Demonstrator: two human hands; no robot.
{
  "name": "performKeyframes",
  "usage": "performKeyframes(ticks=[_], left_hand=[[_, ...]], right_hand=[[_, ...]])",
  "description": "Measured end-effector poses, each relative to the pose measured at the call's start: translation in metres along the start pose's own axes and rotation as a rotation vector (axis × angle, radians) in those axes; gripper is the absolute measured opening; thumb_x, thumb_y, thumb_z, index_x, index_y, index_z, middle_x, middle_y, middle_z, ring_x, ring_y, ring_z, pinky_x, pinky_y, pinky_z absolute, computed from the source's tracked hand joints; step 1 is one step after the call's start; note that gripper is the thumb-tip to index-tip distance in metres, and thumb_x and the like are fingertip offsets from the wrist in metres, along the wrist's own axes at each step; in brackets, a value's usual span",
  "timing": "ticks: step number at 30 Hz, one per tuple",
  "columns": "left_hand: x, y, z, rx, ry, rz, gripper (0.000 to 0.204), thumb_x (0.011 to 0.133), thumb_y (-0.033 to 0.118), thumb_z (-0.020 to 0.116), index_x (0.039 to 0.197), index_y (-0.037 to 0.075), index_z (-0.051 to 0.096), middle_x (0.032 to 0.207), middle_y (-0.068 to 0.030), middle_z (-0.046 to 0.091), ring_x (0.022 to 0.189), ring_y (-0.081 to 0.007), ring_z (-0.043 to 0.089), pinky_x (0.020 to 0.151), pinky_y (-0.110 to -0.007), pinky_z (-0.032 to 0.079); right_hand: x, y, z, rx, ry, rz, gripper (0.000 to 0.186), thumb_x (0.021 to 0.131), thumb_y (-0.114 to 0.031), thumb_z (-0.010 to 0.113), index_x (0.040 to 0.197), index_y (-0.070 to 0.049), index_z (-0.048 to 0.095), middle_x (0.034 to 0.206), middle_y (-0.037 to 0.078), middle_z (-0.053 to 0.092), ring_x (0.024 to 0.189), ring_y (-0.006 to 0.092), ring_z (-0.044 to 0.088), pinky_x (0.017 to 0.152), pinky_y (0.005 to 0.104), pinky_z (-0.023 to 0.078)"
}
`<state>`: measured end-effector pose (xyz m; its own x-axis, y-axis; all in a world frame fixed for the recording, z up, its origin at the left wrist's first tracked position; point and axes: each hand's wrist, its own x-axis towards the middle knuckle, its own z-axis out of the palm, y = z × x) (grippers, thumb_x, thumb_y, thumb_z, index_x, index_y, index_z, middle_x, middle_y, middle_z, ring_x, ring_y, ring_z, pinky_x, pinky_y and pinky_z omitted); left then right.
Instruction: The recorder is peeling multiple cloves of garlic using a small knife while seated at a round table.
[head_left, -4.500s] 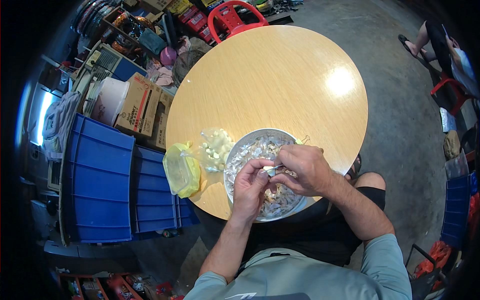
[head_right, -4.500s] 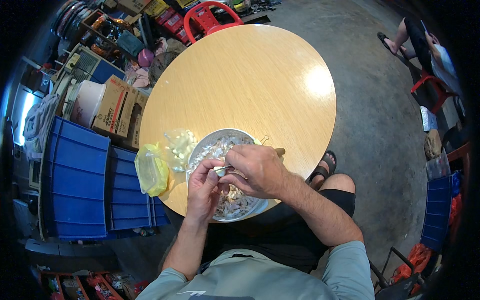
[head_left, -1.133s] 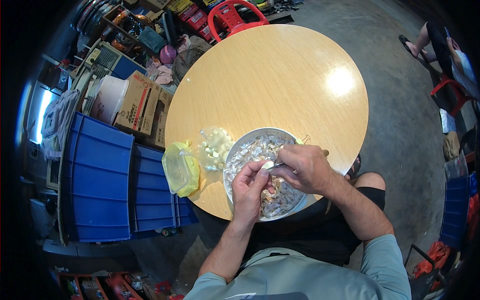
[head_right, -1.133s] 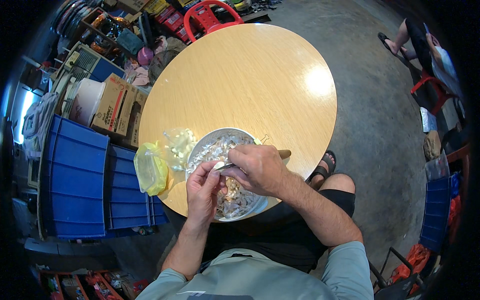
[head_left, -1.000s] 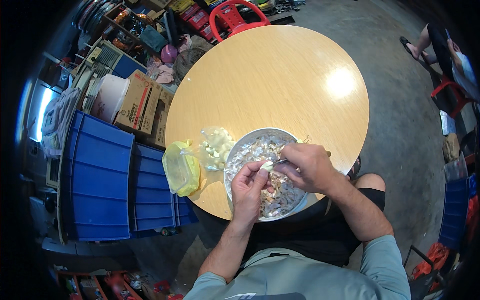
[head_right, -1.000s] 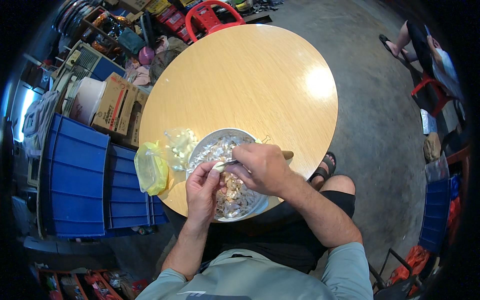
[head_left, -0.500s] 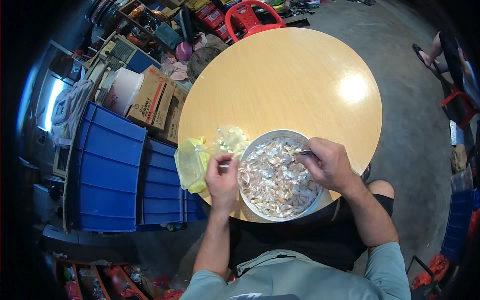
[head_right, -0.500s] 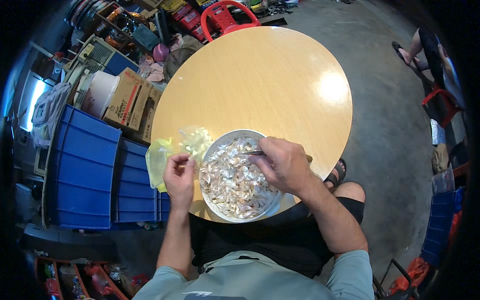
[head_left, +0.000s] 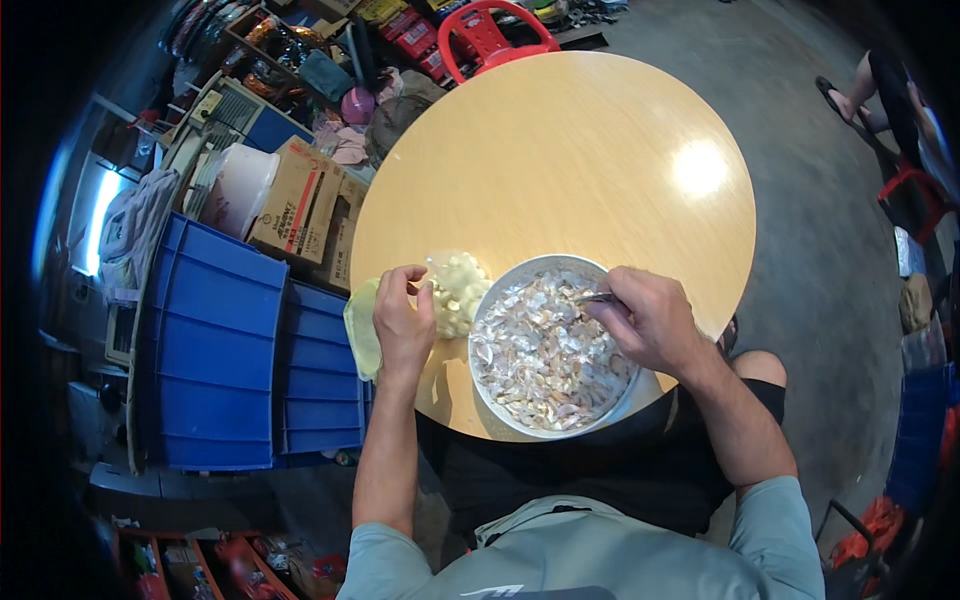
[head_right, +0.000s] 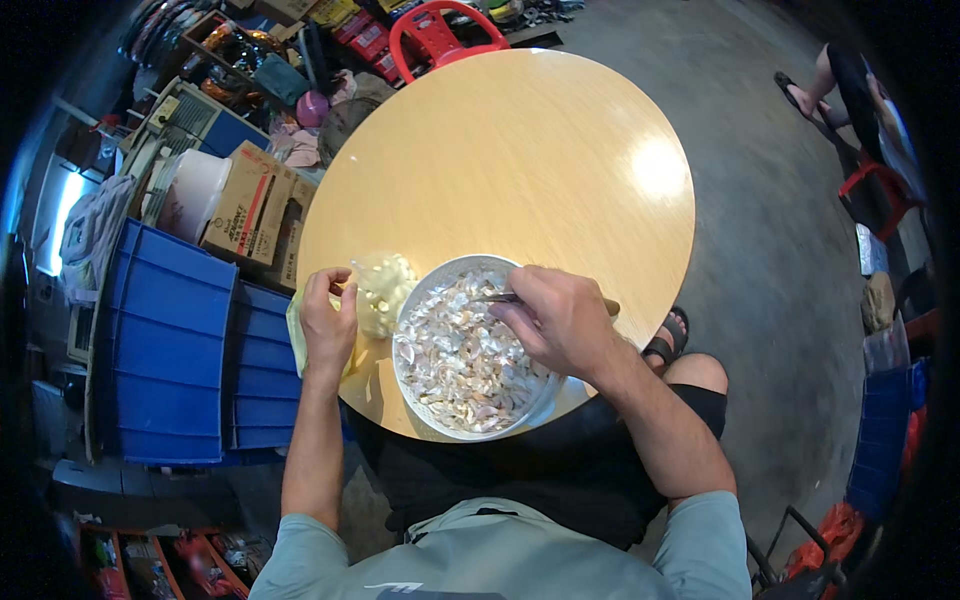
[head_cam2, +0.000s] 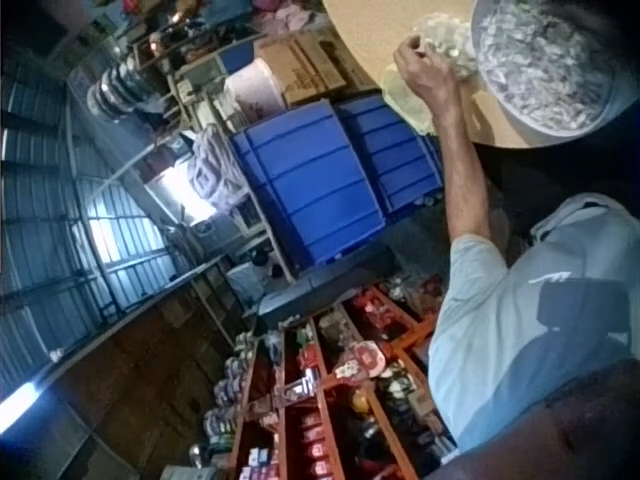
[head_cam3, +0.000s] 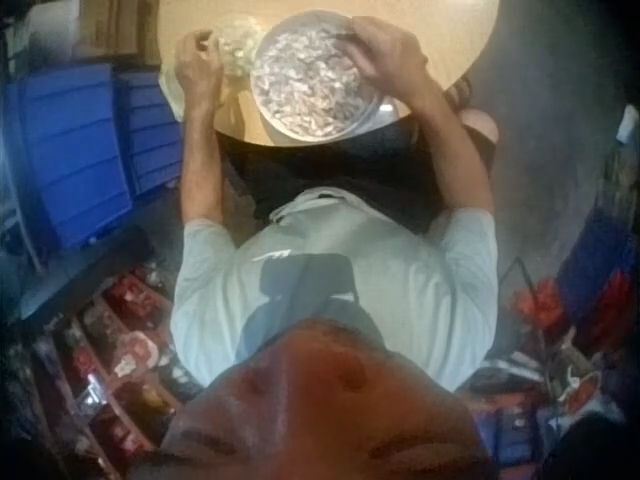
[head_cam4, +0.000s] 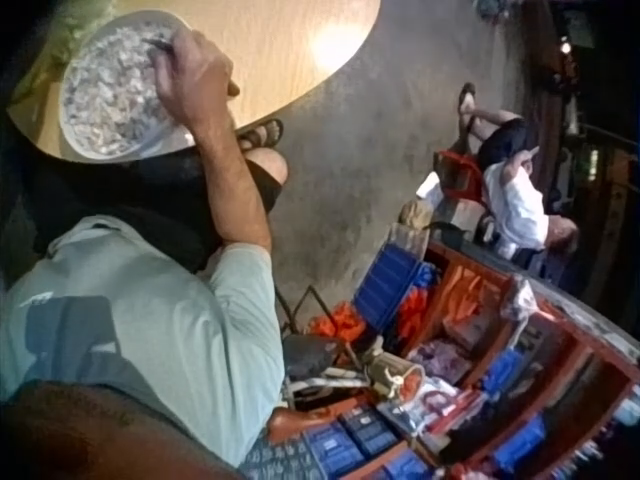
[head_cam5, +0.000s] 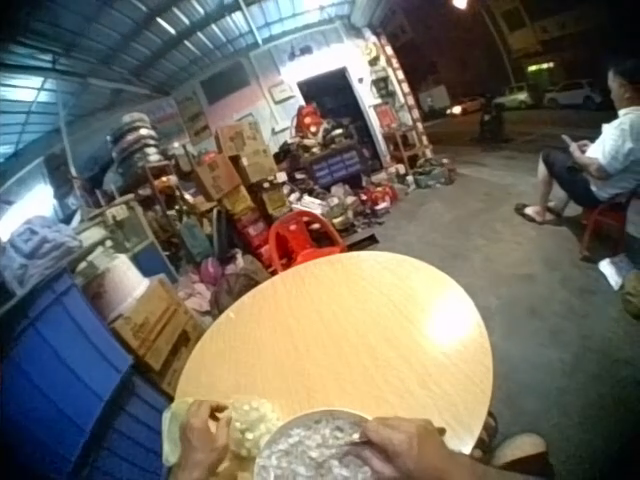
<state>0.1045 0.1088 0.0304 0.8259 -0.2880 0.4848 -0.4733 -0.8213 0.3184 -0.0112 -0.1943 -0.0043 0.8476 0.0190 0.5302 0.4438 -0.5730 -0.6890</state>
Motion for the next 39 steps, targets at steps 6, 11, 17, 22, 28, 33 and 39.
performKeyframes(ticks=[6, 11, 17, 22, 28, 33, 39], left_hand=[[-0.022, 0.035, 0.007, -0.191, -0.098, 0.075, 0.015, 0.086, 0.002, 0.069, 0.1, 0.002, 0.066, 0.093, -0.0081, 0.066, 0.081, -0.0182, 0.062, 0.068, -0.029, 0.044], [-0.049, 0.072, 0.023, -0.36, -0.336, 0.142, 0.01, 0.086, 0.0, 0.067, 0.096, 0.0, 0.068, 0.089, -0.011, 0.067, 0.082, -0.022, 0.066, 0.073, -0.034, 0.051], [-0.072, 0.106, 0.044, -0.486, -0.63, 0.326, 0.015, 0.082, -0.002, 0.068, 0.096, 0.001, 0.07, 0.091, -0.0143, 0.068, 0.087, -0.0311, 0.066, 0.077, -0.038, 0.053], [-0.077, 0.12, 0.061, -0.464, -0.624, 0.36, 0.018, 0.08, -0.001, 0.068, 0.098, 0.0, 0.07, 0.097, -0.0156, 0.066, 0.091, -0.0342, 0.063, 0.082, -0.04, 0.051], [-0.079, 0.14, 0.07, -0.392, -0.51, 0.414, 0.026, 0.078, 0.002, 0.067, 0.104, 0.002, 0.067, 0.098, -0.0142, 0.065, 0.096, -0.0345, 0.061, 0.083, -0.044, 0.049], [-0.077, 0.133, 0.073, -0.384, -0.577, 0.373, 0.024, 0.081, 0.003, 0.067, 0.105, 0.001, 0.067, 0.099, -0.0159, 0.065, 0.092, -0.0357, 0.063, 0.082, -0.043, 0.051], [-0.076, 0.121, 0.057, -0.566, -0.618, -0.065, 0.026, 0.086, -0.003, 0.068, 0.112, 0.0, 0.066, 0.105, -0.0105, 0.068, 0.092, -0.0181, 0.066, 0.079, -0.029, 0.053]], right_hand=[[0.003, 0.004, -0.001, 0.019, 0.004, 0.013, 0.021, 0.083, -0.015, 0.076, 0.082, -0.002, 0.059, 0.074, 0.015, 0.062, 0.067, 0.0338, 0.064, 0.06, 0.0425, 0.05], [0.004, 0.005, -0.005, 0.003, 0.005, 0.05, 0.02, 0.084, -0.016, 0.075, 0.084, -0.002, 0.061, 0.075, 0.015, 0.063, 0.068, 0.0338, 0.065, 0.06, 0.0426, 0.05], [0.003, 0.009, 0.0, 0.03, 0.105, -0.012, 0.019, 0.081, -0.009, 0.075, 0.079, 0.0, 0.058, 0.066, 0.013, 0.056, 0.057, 0.0261, 0.056, 0.053, 0.0371, 0.044], [0.002, 0.008, -0.003, 0.037, 0.058, 0.034, 0.02, 0.083, -0.013, 0.075, 0.082, -0.001, 0.059, 0.071, 0.014, 0.06, 0.063, 0.0286, 0.061, 0.057, 0.0395, 0.047], [0.001, 0.007, -0.004, 0.011, 0.008, 0.055, 0.021, 0.085, -0.018, 0.075, 0.086, -0.002, 0.062, 0.076, 0.014, 0.064, 0.07, 0.0307, 0.067, 0.062, 0.0414, 0.052], [0.001, 0.008, -0.004, 0.007, 0.0, 0.058, 0.02, 0.085, -0.018, 0.075, 0.086, -0.002, 0.062, 0.075, 0.014, 0.064, 0.07, 0.0296, 0.067, 0.062, 0.0409, 0.053], [0.001, 0.007, -0.005, -0.012, -0.032, 0.079, 0.019, 0.085, -0.017, 0.074, 0.087, -0.002, 0.062, 0.076, 0.014, 0.064, 0.071, 0.0304, 0.067, 0.063, 0.0407, 0.053]])
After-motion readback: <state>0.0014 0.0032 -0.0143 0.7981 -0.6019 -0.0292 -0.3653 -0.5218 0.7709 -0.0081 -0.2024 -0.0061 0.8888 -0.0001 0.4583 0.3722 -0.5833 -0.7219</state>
